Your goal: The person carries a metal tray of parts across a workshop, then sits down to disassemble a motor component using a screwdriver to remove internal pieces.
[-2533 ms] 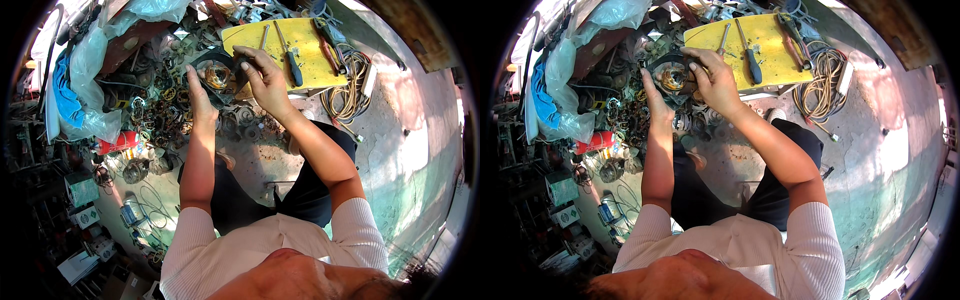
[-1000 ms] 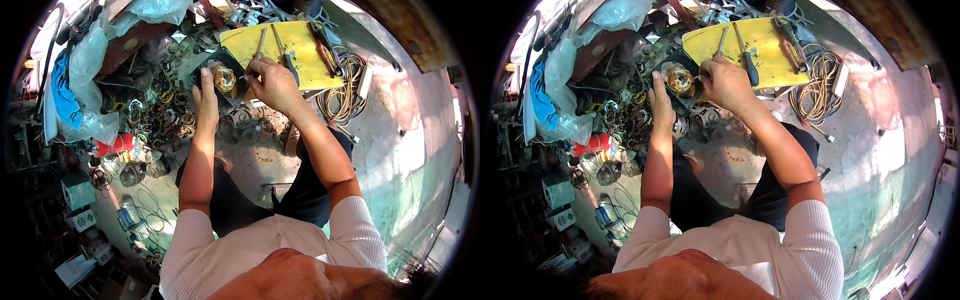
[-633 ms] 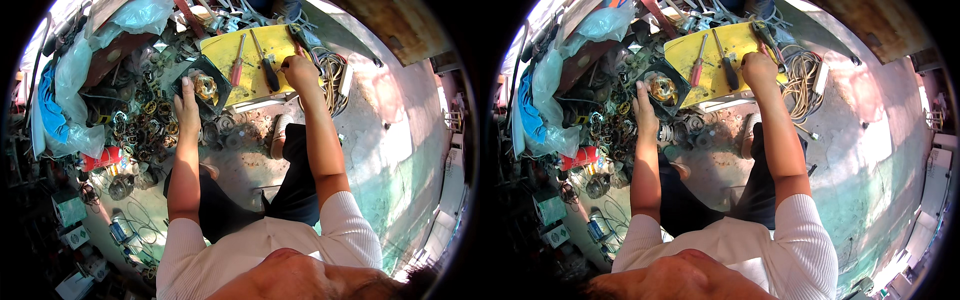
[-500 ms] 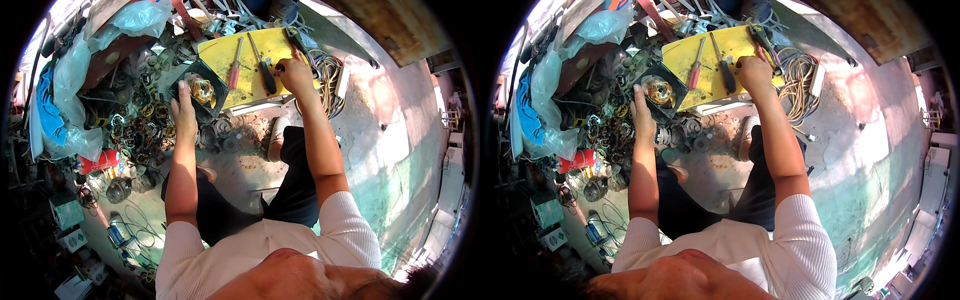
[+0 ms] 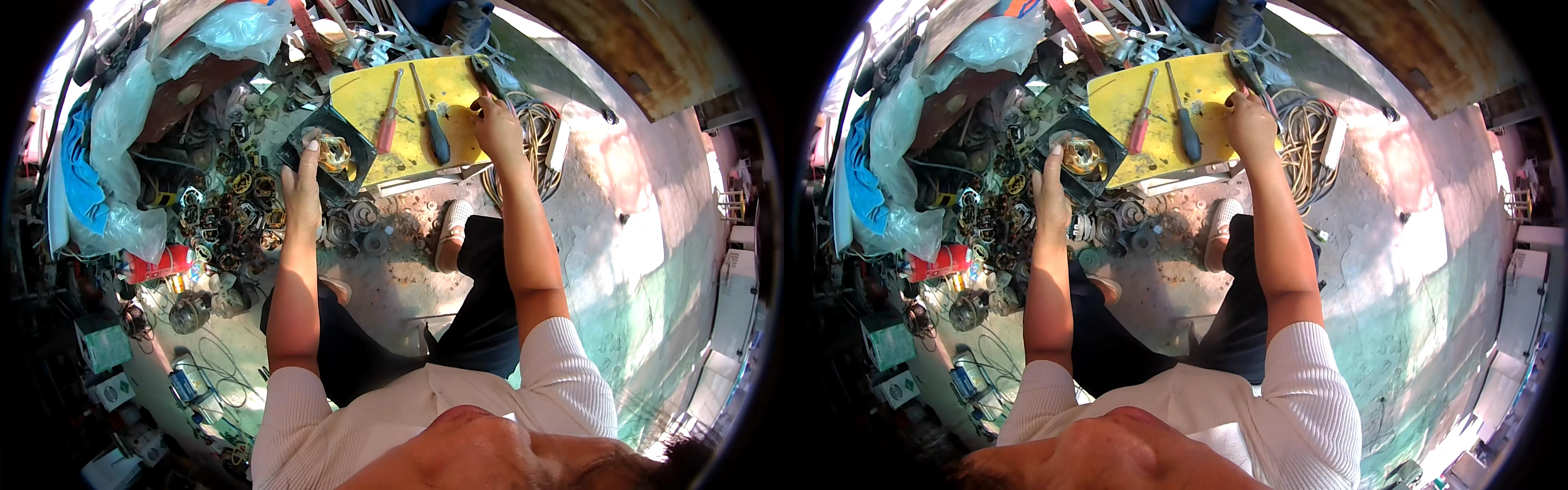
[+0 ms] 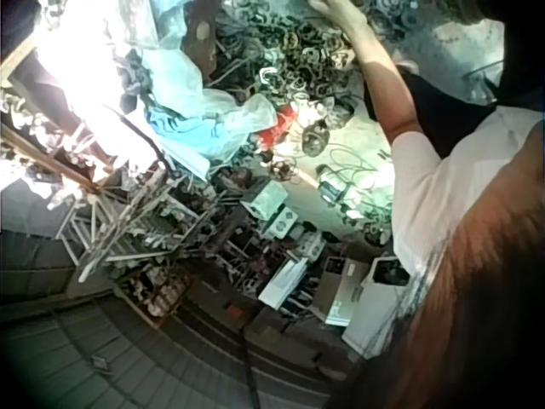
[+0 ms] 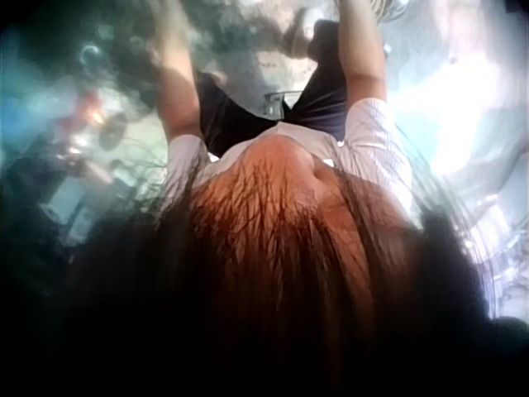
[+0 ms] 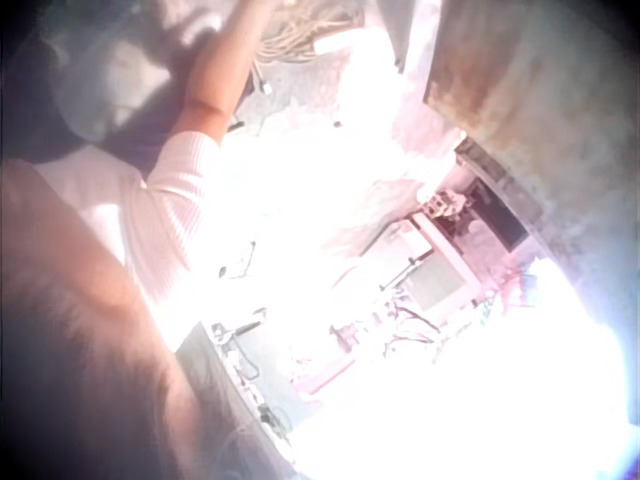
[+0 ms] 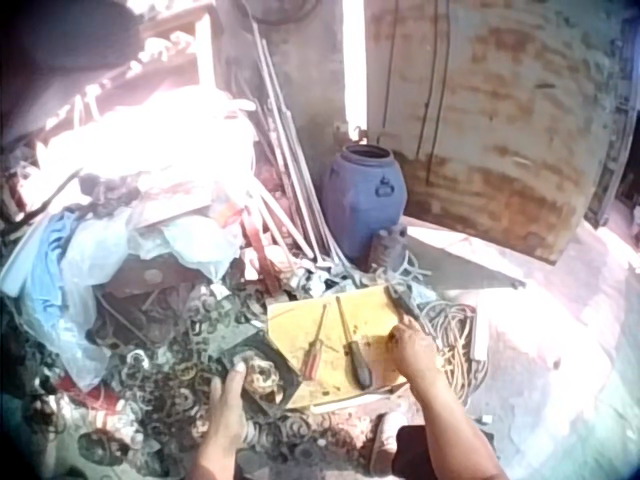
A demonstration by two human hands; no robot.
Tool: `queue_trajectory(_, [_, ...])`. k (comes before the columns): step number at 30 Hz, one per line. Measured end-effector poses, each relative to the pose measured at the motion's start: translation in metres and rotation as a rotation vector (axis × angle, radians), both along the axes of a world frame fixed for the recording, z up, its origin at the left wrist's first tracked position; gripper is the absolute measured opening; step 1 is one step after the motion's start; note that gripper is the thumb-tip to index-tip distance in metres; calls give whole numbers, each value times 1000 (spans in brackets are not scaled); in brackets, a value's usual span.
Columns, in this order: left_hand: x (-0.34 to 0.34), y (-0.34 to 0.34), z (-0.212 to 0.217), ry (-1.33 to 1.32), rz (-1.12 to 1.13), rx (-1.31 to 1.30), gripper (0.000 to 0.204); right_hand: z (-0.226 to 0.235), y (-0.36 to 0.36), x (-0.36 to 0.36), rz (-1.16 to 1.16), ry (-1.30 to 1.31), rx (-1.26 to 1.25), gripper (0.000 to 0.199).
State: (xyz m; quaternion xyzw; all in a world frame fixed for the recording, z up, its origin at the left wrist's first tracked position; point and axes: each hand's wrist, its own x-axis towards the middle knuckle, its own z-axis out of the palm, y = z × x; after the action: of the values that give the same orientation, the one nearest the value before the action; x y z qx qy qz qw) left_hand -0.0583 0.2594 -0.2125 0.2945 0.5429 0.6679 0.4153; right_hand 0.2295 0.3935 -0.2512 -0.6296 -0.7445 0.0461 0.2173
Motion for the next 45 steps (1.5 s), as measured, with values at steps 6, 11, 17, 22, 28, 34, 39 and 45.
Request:
queue_trajectory(6, [-10, 0, -13, -105, -33, 17, 40, 23, -20, -44, 170, 162, -178, 45])
queue_trajectory(11, [-22, -4, -5, -152, -130, 14, 35, 17, -17, -50, 63, 110, -55, 42])
queue_trajectory(17, [-37, -5, 0, -382, -229, -97, 25, -12, 10, -31, -1, 135, 160, 26])
queue_trajectory(22, [-47, -9, -9, -484, -187, -55, 25, 18, -13, -59, 131, 102, 256, 23])
queue_trajectory(28, [-63, -8, -29, -540, -181, 15, 59, 14, -26, -82, 89, -20, 242, 28])
queue_trajectory(34, [-45, -14, 9, -580, -207, 134, 49, -10, -17, -70, -31, -143, -51, 37])
queue_trajectory(39, [-44, -16, 14, -564, -149, 165, 47, 23, -27, -76, 46, 202, 64, 33])
queue_trajectory(45, [-57, -13, 4, -672, 20, 177, 42, 98, -89, -80, 585, 588, -122, 35])
